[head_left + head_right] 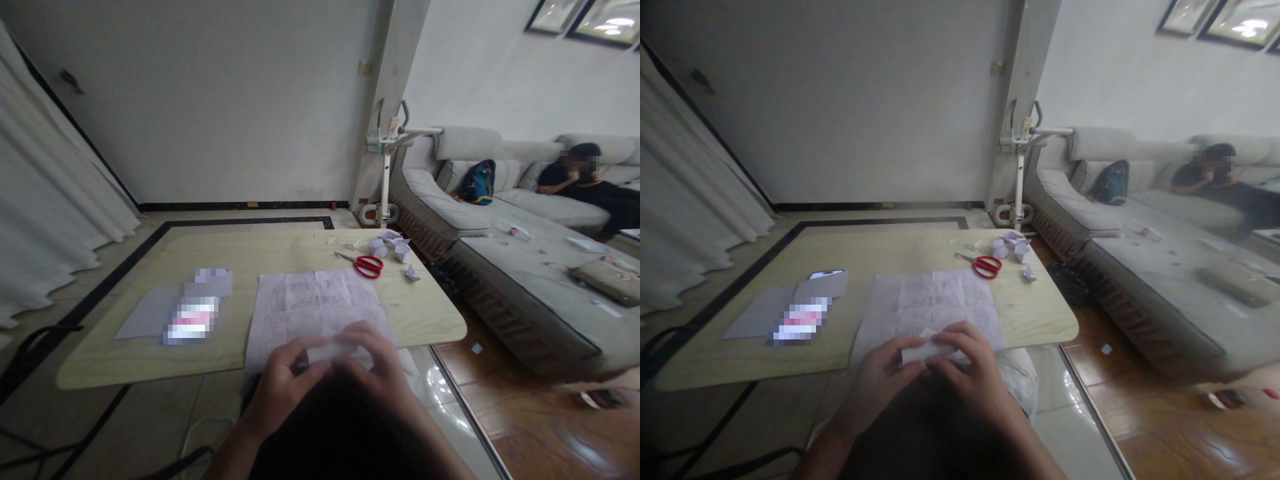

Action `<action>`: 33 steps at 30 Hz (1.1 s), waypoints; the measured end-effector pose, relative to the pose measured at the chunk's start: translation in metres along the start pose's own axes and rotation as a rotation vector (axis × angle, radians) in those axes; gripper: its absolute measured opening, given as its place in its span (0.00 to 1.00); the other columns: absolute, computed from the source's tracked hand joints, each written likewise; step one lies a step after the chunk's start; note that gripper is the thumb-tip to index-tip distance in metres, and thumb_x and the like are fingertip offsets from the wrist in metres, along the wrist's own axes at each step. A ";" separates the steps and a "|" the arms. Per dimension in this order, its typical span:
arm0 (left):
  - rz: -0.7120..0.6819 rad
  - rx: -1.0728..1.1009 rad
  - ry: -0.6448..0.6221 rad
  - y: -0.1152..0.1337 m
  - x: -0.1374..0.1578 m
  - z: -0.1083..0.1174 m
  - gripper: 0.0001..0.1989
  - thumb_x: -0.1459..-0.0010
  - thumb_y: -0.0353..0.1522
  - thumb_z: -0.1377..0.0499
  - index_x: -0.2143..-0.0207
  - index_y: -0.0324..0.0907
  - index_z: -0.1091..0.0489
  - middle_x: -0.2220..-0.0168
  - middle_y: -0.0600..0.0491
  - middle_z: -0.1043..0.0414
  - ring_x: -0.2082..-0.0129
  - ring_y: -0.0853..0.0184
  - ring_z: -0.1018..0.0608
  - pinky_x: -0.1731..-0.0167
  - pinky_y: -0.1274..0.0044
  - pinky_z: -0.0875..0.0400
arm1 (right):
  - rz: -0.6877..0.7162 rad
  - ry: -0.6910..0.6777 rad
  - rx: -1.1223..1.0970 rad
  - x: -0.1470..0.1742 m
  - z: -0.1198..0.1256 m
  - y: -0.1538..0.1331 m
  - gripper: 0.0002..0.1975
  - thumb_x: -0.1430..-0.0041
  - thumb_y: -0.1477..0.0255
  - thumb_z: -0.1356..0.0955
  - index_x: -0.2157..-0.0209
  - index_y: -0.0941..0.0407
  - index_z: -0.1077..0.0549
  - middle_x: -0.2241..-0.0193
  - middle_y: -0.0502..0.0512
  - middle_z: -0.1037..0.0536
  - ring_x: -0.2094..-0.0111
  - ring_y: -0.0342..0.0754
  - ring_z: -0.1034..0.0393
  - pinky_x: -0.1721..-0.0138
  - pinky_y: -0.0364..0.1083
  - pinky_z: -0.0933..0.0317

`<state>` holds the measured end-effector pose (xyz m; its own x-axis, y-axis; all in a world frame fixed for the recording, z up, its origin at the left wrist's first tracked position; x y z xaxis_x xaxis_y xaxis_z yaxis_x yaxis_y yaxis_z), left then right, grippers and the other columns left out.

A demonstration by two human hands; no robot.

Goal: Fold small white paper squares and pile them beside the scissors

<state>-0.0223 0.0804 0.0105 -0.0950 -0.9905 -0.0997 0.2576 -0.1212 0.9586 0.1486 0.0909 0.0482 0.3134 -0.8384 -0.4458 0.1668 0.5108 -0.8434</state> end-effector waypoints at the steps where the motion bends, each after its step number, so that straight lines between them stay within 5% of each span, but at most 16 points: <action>1: 0.010 0.009 0.002 0.000 0.000 0.000 0.13 0.46 0.32 0.35 0.57 0.45 0.22 0.64 0.53 0.19 0.70 0.66 0.21 0.70 0.79 0.26 | 0.008 -0.003 -0.003 0.001 0.000 0.001 0.12 0.42 0.76 0.28 0.56 0.53 0.23 0.62 0.54 0.25 0.60 0.49 0.30 0.59 0.46 0.35; 9: 0.028 0.090 0.005 0.018 -0.002 -0.003 0.09 0.43 0.34 0.37 0.61 0.43 0.20 0.72 0.53 0.19 0.72 0.65 0.19 0.70 0.79 0.25 | -0.014 0.067 -0.012 0.001 -0.002 0.008 0.07 0.42 0.77 0.30 0.62 0.53 0.22 0.64 0.54 0.25 0.61 0.49 0.29 0.60 0.46 0.35; 20: -0.195 -0.054 0.077 0.027 -0.003 0.001 0.07 0.40 0.34 0.39 0.67 0.43 0.23 0.73 0.55 0.28 0.73 0.69 0.27 0.73 0.80 0.32 | -0.149 0.065 -0.023 -0.002 0.001 0.008 0.07 0.40 0.69 0.31 0.71 0.56 0.23 0.73 0.53 0.24 0.69 0.48 0.30 0.65 0.46 0.37; 33: -0.113 -0.022 0.112 0.025 -0.001 0.001 0.14 0.38 0.35 0.42 0.78 0.41 0.32 0.79 0.58 0.36 0.77 0.70 0.31 0.75 0.80 0.37 | -0.331 -0.026 -0.065 -0.001 -0.004 0.013 0.08 0.42 0.68 0.30 0.73 0.56 0.23 0.75 0.51 0.24 0.71 0.47 0.30 0.67 0.45 0.37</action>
<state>-0.0170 0.0786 0.0348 -0.0167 -0.9713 -0.2374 0.2724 -0.2329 0.9336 0.1470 0.0983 0.0365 0.2762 -0.9512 -0.1379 0.2037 0.1981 -0.9588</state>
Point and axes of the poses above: each hand's wrist, its own x-axis away from the middle knuckle, its own z-axis out of the back of the hand, y = z × x, the point moved 6 cm from there along -x, towards the middle knuckle
